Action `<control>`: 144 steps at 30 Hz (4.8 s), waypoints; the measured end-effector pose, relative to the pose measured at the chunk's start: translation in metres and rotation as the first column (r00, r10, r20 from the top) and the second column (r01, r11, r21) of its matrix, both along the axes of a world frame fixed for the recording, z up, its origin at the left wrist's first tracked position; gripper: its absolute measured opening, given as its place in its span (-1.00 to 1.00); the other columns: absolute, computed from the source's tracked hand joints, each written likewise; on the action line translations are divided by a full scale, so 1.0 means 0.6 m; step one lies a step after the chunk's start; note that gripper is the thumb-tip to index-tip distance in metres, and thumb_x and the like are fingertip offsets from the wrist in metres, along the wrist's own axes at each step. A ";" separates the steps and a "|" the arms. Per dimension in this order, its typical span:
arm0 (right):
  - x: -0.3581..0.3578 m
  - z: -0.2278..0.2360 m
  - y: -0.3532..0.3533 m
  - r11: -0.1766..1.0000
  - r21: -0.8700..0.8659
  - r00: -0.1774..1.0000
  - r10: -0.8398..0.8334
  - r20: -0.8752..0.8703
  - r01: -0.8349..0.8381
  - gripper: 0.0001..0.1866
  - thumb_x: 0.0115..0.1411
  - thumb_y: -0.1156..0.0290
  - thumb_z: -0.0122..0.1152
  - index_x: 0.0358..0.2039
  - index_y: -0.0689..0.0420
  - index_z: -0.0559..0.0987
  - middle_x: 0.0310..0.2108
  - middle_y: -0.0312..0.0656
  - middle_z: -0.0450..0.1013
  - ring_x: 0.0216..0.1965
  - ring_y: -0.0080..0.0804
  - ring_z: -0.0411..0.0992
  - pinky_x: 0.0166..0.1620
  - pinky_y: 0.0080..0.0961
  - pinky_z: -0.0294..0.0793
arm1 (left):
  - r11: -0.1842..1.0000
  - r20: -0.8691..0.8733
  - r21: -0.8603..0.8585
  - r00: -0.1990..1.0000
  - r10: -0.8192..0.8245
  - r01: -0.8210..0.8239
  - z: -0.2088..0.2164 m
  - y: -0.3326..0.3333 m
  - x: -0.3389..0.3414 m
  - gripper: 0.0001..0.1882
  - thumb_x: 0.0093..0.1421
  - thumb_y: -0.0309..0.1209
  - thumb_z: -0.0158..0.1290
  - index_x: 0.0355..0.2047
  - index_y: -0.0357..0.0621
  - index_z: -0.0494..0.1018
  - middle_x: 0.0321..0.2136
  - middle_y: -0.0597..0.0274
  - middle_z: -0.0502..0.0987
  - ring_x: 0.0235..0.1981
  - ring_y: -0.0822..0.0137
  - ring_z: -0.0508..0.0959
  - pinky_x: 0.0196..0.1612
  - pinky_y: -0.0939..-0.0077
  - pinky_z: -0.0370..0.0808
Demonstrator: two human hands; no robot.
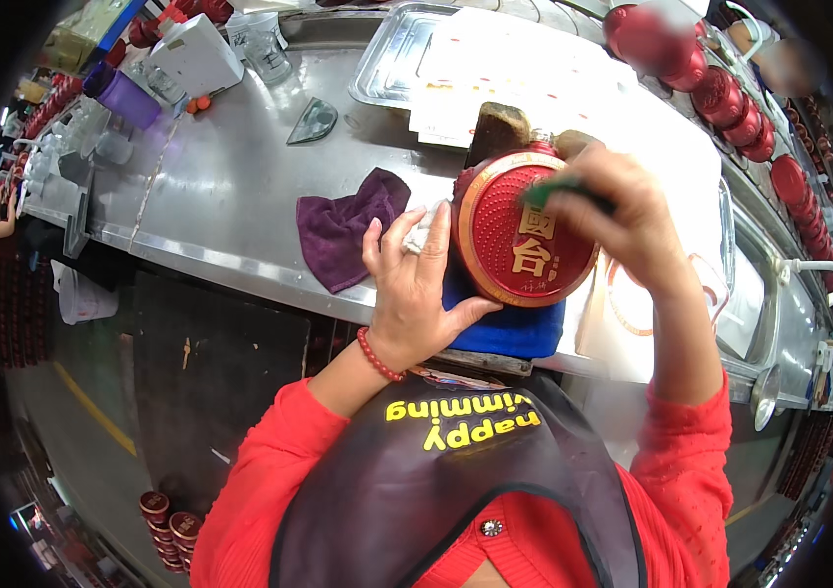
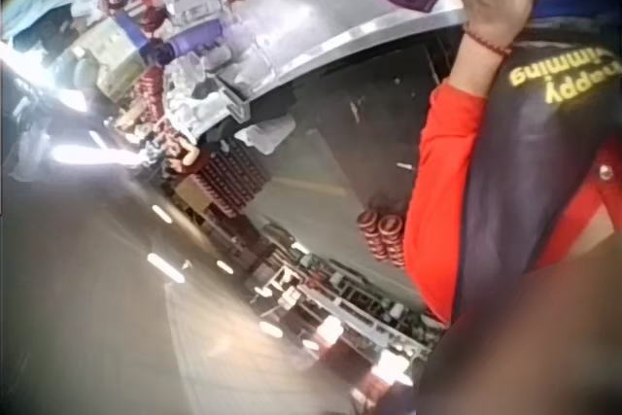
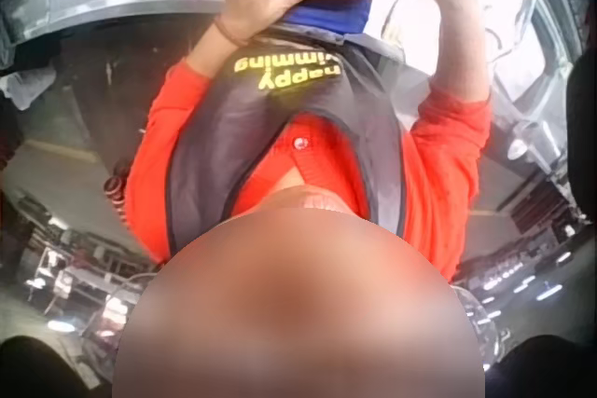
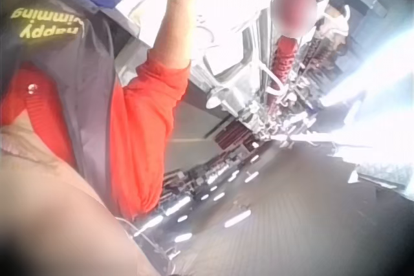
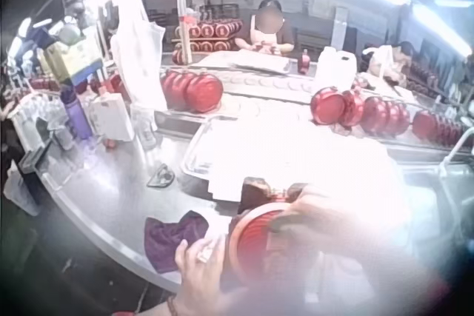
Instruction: The person applies gold stickers to a red spherical ornament mounted in a blue holder, then wipes the surface with a green sponge and a purple cloth. The person repeats this process on multiple ornaments, placing finished items aside.
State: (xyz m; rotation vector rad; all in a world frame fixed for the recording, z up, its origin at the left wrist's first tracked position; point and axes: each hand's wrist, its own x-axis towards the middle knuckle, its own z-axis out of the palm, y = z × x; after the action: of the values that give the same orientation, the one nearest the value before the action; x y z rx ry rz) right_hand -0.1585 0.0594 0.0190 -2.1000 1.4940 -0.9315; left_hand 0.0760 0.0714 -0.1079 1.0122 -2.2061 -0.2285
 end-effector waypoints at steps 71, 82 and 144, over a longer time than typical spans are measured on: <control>-0.013 -0.210 0.176 0.846 0.156 0.425 -0.405 0.809 0.510 -0.77 0.34 0.34 0.34 -0.13 0.20 0.56 -0.31 -0.39 0.52 -0.30 -0.73 0.40 -0.22 -0.76 0.42 | 0.769 0.525 -0.359 0.796 -0.302 0.529 0.071 -0.020 -0.074 -0.50 0.42 0.14 -0.24 0.25 0.47 0.45 0.12 0.62 0.57 0.39 0.20 0.22 0.43 -0.29 -0.30; 0.016 -0.213 0.188 0.879 0.022 0.644 -0.365 0.672 0.476 -0.76 0.31 0.33 0.38 -0.21 0.22 0.57 -0.37 -0.33 0.51 -0.36 -0.65 0.41 -0.26 -0.66 0.42 | 0.900 0.505 -0.250 0.841 -0.194 0.358 0.006 0.065 0.011 -0.41 0.45 0.21 -0.32 0.24 0.35 0.50 0.04 0.26 0.58 0.52 0.04 -0.03 0.44 -0.29 -0.45; 0.020 -0.217 0.232 0.906 0.111 0.581 -0.353 0.733 0.409 -0.80 0.33 0.38 0.31 -0.19 0.22 0.51 -0.32 -0.32 0.45 -0.30 -0.57 0.37 -0.18 -0.62 0.39 | 0.796 0.483 -0.413 0.847 -0.221 0.443 0.022 0.015 -0.004 -0.33 0.34 0.18 -0.16 0.42 0.39 0.24 0.36 0.52 0.35 0.53 0.19 -0.01 0.41 -0.40 -0.56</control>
State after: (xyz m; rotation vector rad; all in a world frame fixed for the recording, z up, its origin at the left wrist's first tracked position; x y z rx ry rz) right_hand -0.1467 0.1987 -0.1113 -1.1307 1.4461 -1.7585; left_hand 0.0733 0.0806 -0.0946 0.3725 -2.6188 0.4494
